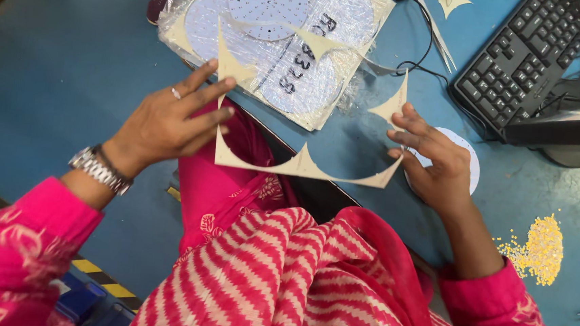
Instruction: The person peels circular stickers from a sheet and places them on the table. They repeat this process with multiple sheets, stacking the peeled stickers and discarding the backing sheets.
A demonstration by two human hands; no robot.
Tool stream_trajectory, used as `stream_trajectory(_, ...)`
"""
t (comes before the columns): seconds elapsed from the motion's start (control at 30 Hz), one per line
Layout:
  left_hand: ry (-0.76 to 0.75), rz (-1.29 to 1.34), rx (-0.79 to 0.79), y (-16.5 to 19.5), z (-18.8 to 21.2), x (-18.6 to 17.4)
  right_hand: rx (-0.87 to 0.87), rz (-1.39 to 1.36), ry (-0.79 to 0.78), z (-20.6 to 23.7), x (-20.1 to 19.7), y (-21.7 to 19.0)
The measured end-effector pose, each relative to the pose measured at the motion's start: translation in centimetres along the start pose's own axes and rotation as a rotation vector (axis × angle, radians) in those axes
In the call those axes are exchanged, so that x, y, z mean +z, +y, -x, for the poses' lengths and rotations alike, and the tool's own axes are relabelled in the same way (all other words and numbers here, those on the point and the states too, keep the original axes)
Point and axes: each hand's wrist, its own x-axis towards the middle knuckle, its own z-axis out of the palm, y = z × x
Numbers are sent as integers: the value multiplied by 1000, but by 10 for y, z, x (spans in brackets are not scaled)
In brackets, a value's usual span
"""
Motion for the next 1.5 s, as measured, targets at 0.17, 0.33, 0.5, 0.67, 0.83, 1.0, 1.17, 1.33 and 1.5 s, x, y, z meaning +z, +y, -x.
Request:
stream_trajectory(0.17,-73,119,-30,20,13,-21,109,-191,-80,19,-4,-15)
stream_trajectory(0.33,-257,178,-137,31,21,-31,173,-254,-164,33,2,-14)
stream_trajectory(0.5,-346,152,-172,23,13,-31,148,-261,-211,15,8,-8)
stream_trajectory(0.67,-240,81,-16,19,2,-41,-15,-30,-106,-20,-9,-13)
stream_trajectory(0.83,-182,-1,46,25,-11,-70,-213,201,59,-31,-30,-32)
stream_trajectory(1.0,38,-255,166,-2,-41,-98,-403,313,338,-55,-35,-30)
stream_trajectory(1.17,-150,-168,17,-29,-54,-54,-162,272,47,-60,-16,-3)
stream_trajectory(1.33,-178,-87,40,-42,-29,-11,-129,311,-167,-27,18,14)
stream_trajectory(1.5,-92,-125,180,-33,-19,-3,-408,278,-83,-11,18,10)
